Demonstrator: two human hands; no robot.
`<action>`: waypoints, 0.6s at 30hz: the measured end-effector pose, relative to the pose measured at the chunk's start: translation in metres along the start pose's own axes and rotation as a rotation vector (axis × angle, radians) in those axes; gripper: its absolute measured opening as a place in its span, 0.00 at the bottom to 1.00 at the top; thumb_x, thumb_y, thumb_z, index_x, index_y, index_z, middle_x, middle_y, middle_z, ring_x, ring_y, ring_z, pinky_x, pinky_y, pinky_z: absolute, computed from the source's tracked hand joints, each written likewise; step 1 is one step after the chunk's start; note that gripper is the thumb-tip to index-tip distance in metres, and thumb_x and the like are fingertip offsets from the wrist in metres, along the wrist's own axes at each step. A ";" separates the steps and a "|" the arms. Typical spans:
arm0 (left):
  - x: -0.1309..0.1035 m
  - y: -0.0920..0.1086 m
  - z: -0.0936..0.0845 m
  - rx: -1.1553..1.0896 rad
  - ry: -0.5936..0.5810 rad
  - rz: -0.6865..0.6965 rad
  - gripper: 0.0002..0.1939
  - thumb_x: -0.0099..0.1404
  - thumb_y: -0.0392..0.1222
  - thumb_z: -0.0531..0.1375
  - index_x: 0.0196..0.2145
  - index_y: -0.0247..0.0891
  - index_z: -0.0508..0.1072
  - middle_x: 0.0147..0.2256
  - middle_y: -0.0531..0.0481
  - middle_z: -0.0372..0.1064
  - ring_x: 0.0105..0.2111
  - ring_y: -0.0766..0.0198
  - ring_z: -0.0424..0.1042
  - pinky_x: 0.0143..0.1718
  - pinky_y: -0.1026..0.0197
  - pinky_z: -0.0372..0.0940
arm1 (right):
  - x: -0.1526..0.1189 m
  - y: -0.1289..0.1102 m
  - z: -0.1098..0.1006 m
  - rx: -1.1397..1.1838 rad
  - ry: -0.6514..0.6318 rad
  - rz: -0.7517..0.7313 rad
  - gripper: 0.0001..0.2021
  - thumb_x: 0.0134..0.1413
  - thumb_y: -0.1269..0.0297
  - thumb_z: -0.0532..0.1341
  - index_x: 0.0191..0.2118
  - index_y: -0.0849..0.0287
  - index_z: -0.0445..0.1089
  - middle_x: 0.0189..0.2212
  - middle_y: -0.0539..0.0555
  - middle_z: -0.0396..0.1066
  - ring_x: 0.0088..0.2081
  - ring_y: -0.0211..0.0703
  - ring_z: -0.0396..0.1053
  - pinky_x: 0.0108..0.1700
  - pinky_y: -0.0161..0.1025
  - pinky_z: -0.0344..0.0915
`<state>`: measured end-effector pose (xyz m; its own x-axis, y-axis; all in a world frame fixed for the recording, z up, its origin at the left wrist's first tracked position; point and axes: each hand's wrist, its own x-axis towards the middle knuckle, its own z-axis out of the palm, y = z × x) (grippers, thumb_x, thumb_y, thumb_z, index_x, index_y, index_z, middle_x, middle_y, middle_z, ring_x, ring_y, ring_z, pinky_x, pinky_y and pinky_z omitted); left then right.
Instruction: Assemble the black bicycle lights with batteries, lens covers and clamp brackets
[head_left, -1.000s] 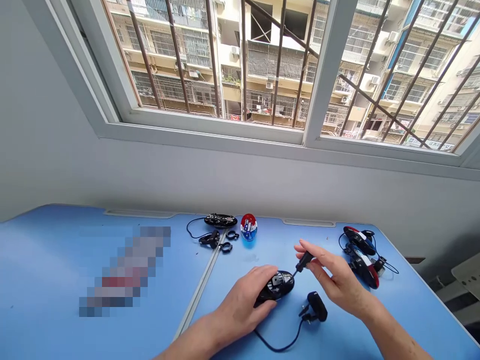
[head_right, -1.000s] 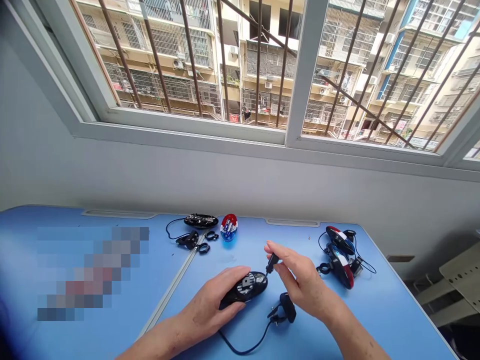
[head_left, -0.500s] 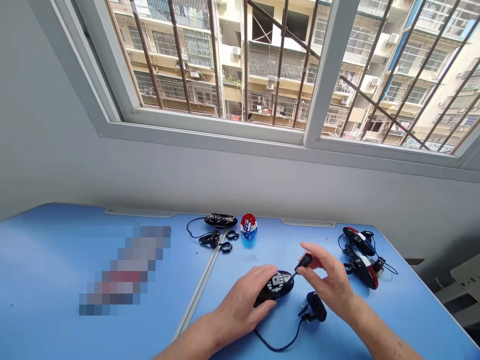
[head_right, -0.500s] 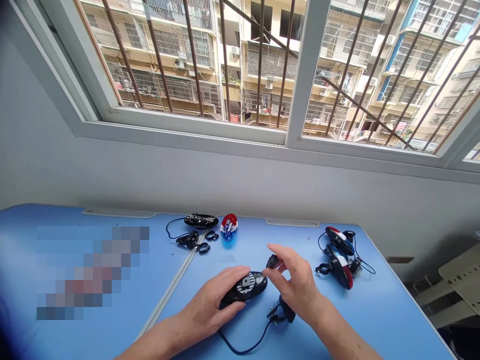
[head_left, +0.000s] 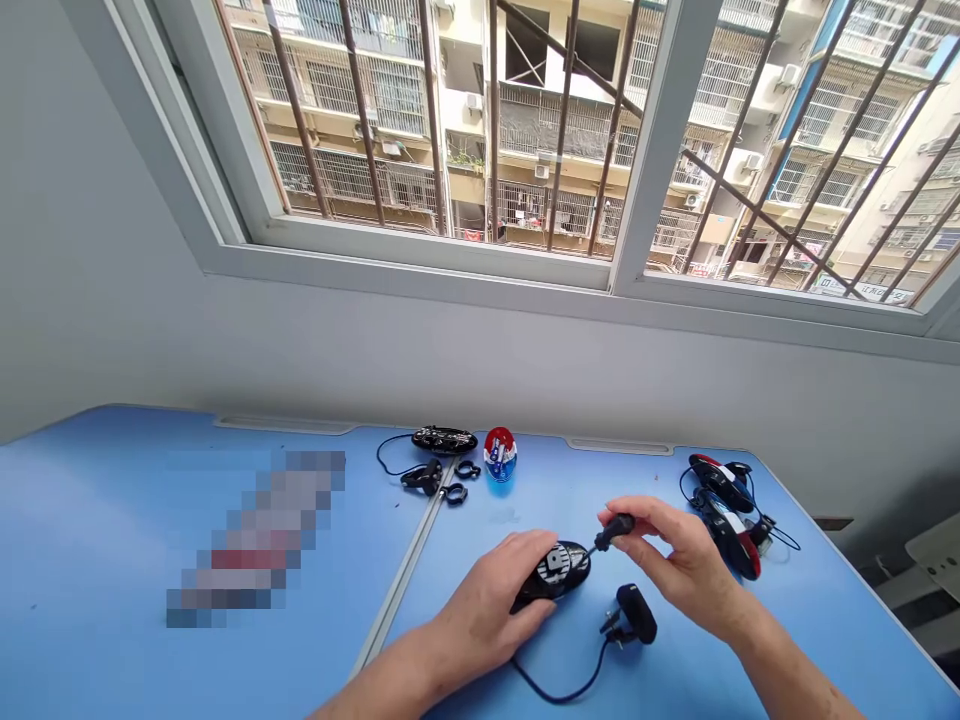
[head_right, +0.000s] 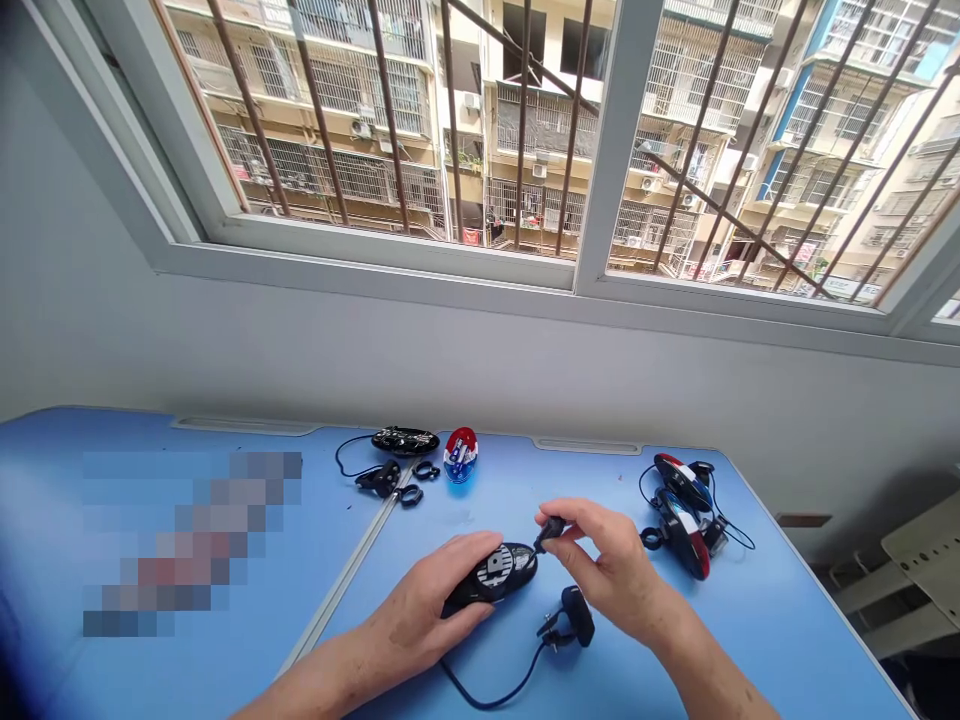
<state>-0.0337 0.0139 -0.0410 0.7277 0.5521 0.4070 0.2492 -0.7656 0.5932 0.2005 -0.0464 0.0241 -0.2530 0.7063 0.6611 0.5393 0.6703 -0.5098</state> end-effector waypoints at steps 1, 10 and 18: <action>0.000 0.000 0.000 0.002 0.000 -0.002 0.29 0.57 0.29 0.59 0.56 0.42 0.62 0.53 0.44 0.69 0.51 0.52 0.69 0.53 0.51 0.65 | 0.000 0.000 0.001 -0.001 0.017 0.016 0.09 0.63 0.68 0.58 0.47 0.54 0.68 0.36 0.54 0.76 0.34 0.41 0.76 0.35 0.36 0.76; 0.000 0.001 -0.001 -0.003 -0.008 -0.023 0.28 0.58 0.29 0.58 0.55 0.42 0.63 0.53 0.43 0.69 0.51 0.52 0.69 0.54 0.51 0.64 | -0.002 0.008 0.017 -0.076 0.119 -0.117 0.17 0.63 0.69 0.57 0.56 0.52 0.63 0.32 0.52 0.71 0.30 0.39 0.69 0.29 0.35 0.72; 0.001 0.003 -0.003 -0.021 -0.012 -0.024 0.27 0.58 0.30 0.58 0.55 0.42 0.64 0.53 0.44 0.70 0.50 0.51 0.69 0.53 0.51 0.65 | -0.003 0.002 -0.002 -0.093 -0.118 -0.053 0.27 0.65 0.74 0.49 0.67 0.51 0.49 0.54 0.61 0.70 0.51 0.46 0.72 0.48 0.44 0.73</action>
<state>-0.0343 0.0132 -0.0373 0.7295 0.5660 0.3839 0.2532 -0.7450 0.6171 0.2038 -0.0472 0.0223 -0.3728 0.6958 0.6140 0.5931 0.6875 -0.4190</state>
